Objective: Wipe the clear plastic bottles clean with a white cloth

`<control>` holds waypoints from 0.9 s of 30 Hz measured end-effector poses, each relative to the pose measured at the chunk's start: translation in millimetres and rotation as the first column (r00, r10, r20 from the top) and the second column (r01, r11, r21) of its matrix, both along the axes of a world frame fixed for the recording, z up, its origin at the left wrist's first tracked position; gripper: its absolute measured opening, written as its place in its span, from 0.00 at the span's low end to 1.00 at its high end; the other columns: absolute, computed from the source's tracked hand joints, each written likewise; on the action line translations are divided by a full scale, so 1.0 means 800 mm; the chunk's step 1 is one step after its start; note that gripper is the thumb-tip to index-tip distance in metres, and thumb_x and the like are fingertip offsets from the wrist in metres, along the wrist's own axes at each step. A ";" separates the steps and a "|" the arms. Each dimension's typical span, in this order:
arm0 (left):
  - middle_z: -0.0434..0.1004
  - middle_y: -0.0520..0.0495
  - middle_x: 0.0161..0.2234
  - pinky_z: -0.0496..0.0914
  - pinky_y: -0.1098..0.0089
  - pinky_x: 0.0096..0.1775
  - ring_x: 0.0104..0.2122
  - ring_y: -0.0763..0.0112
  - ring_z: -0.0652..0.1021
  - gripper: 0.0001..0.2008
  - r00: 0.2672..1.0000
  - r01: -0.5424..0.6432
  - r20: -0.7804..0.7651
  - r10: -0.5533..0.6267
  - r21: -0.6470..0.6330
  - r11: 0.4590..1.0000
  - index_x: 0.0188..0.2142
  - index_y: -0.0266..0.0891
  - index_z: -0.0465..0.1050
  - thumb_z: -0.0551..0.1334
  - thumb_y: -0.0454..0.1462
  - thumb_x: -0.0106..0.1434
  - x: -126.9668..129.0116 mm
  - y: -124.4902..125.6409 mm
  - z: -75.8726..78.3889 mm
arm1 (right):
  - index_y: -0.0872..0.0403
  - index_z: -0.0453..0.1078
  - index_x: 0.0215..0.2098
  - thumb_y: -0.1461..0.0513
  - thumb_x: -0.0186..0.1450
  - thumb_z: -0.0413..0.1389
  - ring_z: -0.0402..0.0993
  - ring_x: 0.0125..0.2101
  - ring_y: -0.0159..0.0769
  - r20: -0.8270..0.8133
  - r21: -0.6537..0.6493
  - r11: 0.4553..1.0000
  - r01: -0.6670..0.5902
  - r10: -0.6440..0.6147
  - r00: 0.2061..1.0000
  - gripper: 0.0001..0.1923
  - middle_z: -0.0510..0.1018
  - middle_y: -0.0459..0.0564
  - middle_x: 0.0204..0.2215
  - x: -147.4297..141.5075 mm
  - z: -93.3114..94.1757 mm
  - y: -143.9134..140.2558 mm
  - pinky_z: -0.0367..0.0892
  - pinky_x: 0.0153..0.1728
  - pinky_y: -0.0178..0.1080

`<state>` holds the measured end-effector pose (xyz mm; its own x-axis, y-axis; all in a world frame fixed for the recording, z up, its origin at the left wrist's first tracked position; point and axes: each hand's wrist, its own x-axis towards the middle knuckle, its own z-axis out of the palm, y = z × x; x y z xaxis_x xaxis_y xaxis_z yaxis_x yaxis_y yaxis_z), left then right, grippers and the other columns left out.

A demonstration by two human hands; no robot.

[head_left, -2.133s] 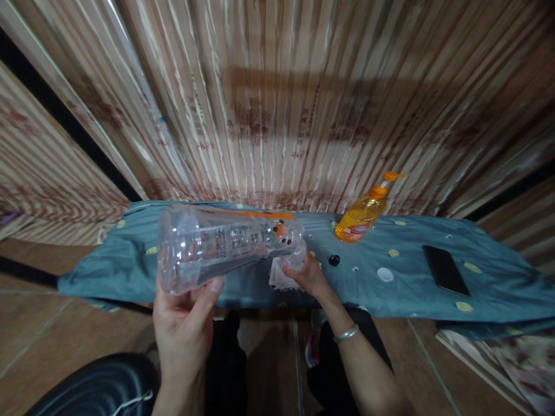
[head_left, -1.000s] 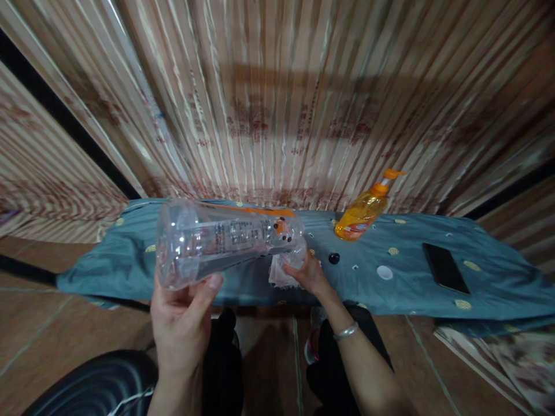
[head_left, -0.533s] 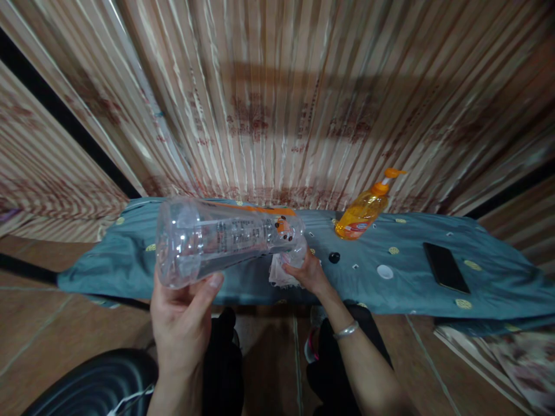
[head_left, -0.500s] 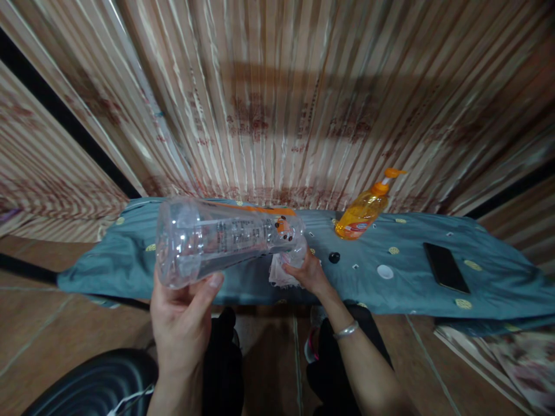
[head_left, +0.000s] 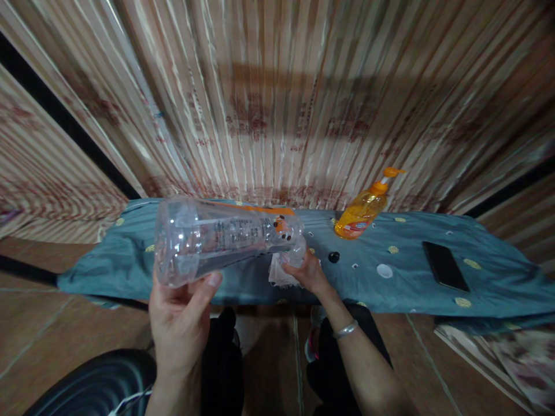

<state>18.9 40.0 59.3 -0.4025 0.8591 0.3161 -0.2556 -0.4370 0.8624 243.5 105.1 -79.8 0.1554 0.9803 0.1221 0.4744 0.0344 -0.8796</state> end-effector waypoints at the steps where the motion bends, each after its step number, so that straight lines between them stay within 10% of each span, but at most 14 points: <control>1: 0.87 0.49 0.42 0.76 0.64 0.55 0.46 0.63 0.85 0.26 1.000 -0.003 -0.007 0.003 -0.009 1.000 0.51 0.47 0.83 0.80 0.36 0.51 0.000 0.000 0.000 | 0.52 0.69 0.58 0.61 0.54 0.69 0.85 0.50 0.51 0.001 -0.009 1.000 0.002 -0.002 1.000 0.34 0.86 0.56 0.50 0.000 0.000 0.000 0.78 0.55 0.52; 27: 0.88 0.51 0.35 0.78 0.74 0.43 0.34 0.71 0.85 0.24 0.998 -0.039 0.056 0.041 -0.041 0.998 0.38 0.45 0.84 0.84 0.37 0.39 -0.003 0.011 0.008 | 0.50 0.71 0.56 0.60 0.55 0.69 0.85 0.46 0.50 0.045 -0.014 0.999 -0.047 0.047 0.998 0.31 0.86 0.55 0.47 0.006 0.001 0.002 0.79 0.49 0.49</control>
<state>16.2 49.1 66.0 -0.4530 0.8535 0.2577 -0.2878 -0.4135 0.8638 248.1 106.6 -79.3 0.1038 0.9879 0.1149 0.5123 0.0460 -0.8575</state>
